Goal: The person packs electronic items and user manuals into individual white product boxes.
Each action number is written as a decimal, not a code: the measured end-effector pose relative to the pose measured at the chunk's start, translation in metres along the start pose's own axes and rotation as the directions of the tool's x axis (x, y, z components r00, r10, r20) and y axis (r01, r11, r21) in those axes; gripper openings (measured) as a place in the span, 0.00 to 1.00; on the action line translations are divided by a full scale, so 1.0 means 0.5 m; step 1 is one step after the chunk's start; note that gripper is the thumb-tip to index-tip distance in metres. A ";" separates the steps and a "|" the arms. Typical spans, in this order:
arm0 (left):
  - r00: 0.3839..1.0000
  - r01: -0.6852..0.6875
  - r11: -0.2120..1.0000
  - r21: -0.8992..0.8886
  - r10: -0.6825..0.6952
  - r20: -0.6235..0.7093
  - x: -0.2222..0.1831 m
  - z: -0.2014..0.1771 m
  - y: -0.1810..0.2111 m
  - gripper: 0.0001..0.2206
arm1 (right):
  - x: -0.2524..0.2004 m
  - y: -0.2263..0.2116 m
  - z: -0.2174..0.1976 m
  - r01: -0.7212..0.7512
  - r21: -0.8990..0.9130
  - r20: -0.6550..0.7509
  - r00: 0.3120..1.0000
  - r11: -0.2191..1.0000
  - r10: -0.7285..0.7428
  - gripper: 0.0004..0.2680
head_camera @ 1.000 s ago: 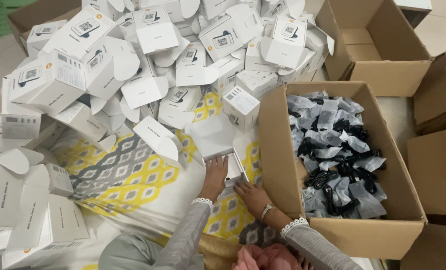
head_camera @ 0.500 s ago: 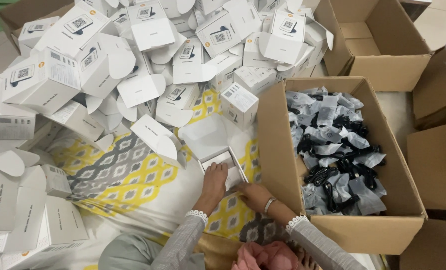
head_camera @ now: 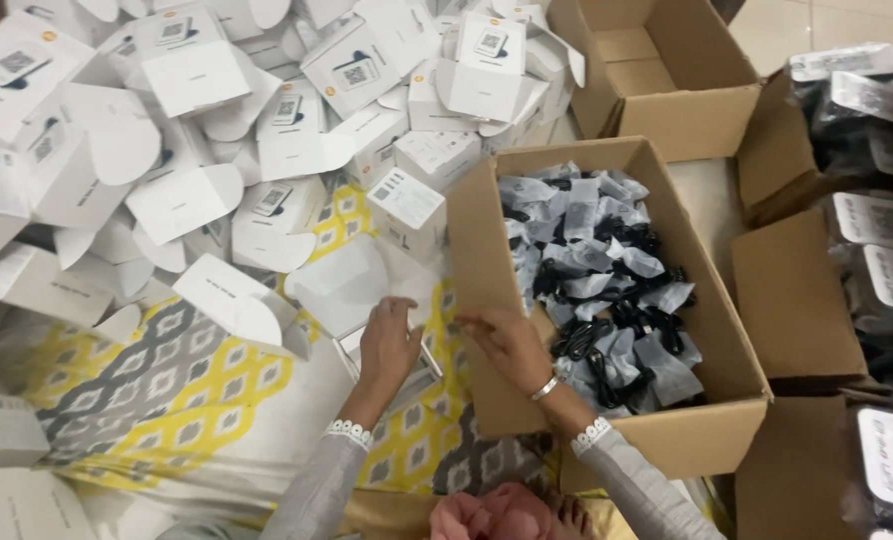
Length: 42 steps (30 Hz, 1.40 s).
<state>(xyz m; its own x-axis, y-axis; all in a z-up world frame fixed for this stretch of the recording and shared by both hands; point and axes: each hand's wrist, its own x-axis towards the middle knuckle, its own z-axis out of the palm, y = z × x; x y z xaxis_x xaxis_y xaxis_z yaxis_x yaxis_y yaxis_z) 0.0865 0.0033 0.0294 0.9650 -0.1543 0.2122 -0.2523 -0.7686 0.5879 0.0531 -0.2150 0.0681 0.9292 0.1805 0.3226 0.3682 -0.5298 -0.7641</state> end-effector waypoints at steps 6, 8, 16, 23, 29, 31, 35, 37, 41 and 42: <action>0.974 -0.206 0.957 -0.203 0.221 0.054 0.123 0.149 0.192 0.09 | 0.044 0.158 -0.130 -0.296 0.204 -0.326 0.878 0.933 0.350 0.07; 0.950 -0.309 0.927 -0.214 0.313 -0.014 0.151 0.283 0.210 0.10 | 0.031 0.227 -0.160 -0.285 0.037 -0.423 0.864 0.958 0.273 0.10; 0.911 -0.305 0.941 0.147 0.244 0.332 0.199 0.615 0.204 0.14 | -0.018 0.405 -0.195 -0.412 -0.501 -0.193 0.910 0.761 0.366 0.16; 0.929 -0.281 0.894 0.350 0.162 0.333 0.186 0.575 0.210 0.09 | -0.009 0.375 -0.177 -0.369 -0.590 -0.170 0.926 0.718 0.336 0.13; 0.987 -0.112 0.994 0.016 0.109 0.114 0.158 0.385 0.268 0.09 | -0.011 0.331 -0.202 -0.349 -0.478 -0.398 0.904 0.806 0.155 0.07; 0.996 -0.069 0.995 -0.076 0.073 0.046 0.128 0.294 0.251 0.11 | -0.014 0.281 -0.205 -0.354 -0.405 -0.461 0.875 0.843 0.146 0.07; 0.994 -0.108 0.847 -0.520 0.104 -0.036 0.082 0.115 0.134 0.14 | -0.001 0.139 -0.165 -0.241 -0.193 -0.588 0.804 0.951 0.084 0.07; 0.999 0.038 0.828 -0.559 -0.029 0.025 0.042 0.045 0.053 0.13 | 0.003 0.066 -0.115 -0.173 -0.105 -0.577 0.812 0.979 0.081 0.07; 0.977 0.189 0.934 -0.302 -0.209 -0.034 -0.026 -0.025 -0.087 0.14 | 0.040 -0.026 -0.005 -0.080 0.038 -0.462 0.882 0.996 0.089 0.06; 0.983 0.136 0.965 -0.225 -0.161 -0.094 -0.046 -0.020 -0.117 0.14 | 0.041 -0.038 0.018 -0.043 0.003 -0.411 0.911 0.999 0.041 0.06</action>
<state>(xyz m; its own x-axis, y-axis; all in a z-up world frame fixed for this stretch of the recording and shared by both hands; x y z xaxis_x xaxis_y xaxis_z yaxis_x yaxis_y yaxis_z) 0.0785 0.0580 -0.0020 0.9819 0.0299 0.1871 -0.1281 -0.6227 0.7719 0.0654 -0.1936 0.0843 0.8477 -0.1976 0.4923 0.3279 -0.5343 -0.7791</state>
